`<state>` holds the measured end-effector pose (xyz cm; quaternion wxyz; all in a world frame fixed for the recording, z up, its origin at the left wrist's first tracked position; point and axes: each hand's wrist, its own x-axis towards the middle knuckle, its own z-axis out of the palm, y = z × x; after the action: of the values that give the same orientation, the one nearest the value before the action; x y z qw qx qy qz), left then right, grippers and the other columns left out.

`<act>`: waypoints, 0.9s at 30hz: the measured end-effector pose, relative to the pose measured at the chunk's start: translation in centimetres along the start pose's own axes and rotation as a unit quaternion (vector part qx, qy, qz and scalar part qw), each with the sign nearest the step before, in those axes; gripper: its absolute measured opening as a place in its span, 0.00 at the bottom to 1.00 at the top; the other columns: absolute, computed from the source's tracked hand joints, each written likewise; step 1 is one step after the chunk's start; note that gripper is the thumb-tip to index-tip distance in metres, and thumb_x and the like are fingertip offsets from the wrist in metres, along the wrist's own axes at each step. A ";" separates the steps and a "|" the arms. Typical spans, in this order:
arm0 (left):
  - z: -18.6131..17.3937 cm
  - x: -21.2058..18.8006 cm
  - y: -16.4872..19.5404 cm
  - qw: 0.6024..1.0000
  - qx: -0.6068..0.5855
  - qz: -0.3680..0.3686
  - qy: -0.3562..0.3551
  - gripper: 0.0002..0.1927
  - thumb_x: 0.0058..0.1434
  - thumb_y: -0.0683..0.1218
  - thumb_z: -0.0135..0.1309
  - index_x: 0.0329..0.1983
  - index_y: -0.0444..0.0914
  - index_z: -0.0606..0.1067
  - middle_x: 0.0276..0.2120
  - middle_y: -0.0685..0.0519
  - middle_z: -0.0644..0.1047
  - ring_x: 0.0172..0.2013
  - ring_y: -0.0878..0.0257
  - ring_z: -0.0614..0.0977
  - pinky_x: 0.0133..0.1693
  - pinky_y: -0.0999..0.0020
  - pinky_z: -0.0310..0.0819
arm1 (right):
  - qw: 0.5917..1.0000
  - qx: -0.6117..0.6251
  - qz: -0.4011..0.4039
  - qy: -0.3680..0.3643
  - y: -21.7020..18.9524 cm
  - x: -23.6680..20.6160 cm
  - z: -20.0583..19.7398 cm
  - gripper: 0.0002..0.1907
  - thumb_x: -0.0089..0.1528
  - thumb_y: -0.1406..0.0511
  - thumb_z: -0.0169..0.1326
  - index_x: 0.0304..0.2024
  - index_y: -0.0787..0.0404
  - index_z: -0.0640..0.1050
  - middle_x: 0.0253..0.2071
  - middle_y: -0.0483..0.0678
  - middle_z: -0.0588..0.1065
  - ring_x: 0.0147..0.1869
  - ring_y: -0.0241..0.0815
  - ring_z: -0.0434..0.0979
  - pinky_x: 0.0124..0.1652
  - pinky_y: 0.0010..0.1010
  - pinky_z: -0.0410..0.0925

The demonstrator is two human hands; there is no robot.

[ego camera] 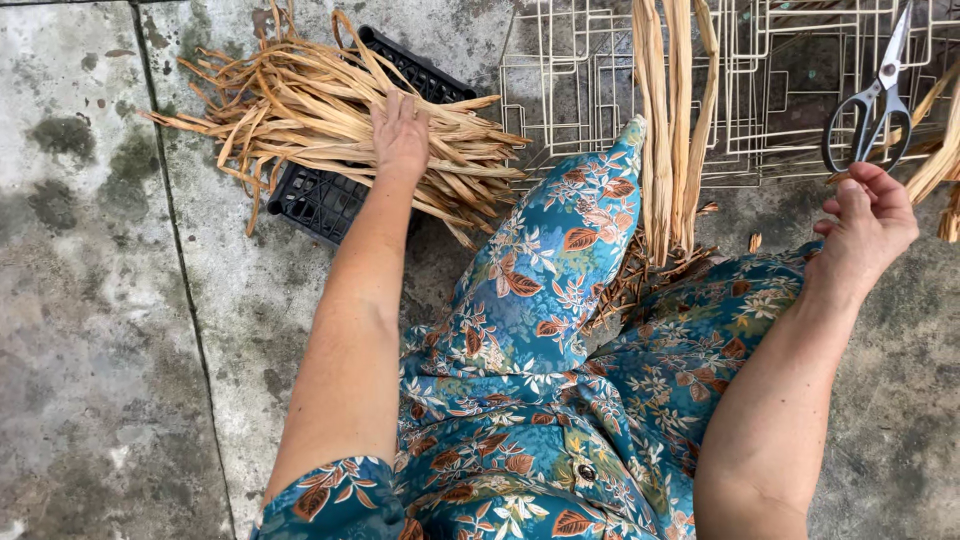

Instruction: The person sits on the ground and trims the edges off dried palm leaf strips using scissors, then sorts and aligns the trimmed strips into bundles on a wire rack and a black crate beside them.

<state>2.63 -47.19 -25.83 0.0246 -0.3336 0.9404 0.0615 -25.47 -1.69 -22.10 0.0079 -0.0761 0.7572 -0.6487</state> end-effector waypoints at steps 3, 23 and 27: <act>-0.7 -0.5 -1.4 0.999 -0.026 0.028 0.028 0.26 0.59 0.40 0.56 0.62 0.36 0.71 0.67 0.45 0.69 0.72 0.49 0.59 0.70 0.45 0.45 | 1.000 0.020 0.014 0.006 -0.4 -0.1 -0.3 0.08 0.71 0.75 0.56 0.51 0.65 0.81 0.40 0.45 0.80 0.32 0.27 0.77 0.25 0.15 0.67; -13.7 -10.6 -5.1 0.897 -0.321 0.031 0.301 0.18 0.79 0.57 0.47 0.41 0.39 0.67 0.25 0.56 0.66 0.25 0.65 0.67 0.27 0.66 0.60 | 0.990 0.073 -0.120 -0.020 -5.4 -10.2 5.1 0.06 0.74 0.72 0.53 0.51 0.63 0.80 0.43 0.47 0.79 0.35 0.27 0.72 0.32 0.18 0.65; -14.0 -17.7 2.0 0.830 -0.525 0.055 0.177 0.16 0.75 0.56 0.50 0.47 0.38 0.75 0.26 0.59 0.75 0.27 0.72 0.75 0.28 0.74 0.70 | 0.968 0.155 -0.034 -0.196 -10.4 -18.9 8.7 0.15 0.72 0.66 0.52 0.61 0.64 0.76 0.47 0.48 0.79 0.39 0.28 0.74 0.41 0.20 0.70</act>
<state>15.06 -36.41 -10.18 -0.3251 -0.2495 0.7712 0.4871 -4.74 -9.43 -14.90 0.1460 -0.2250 0.6278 -0.7307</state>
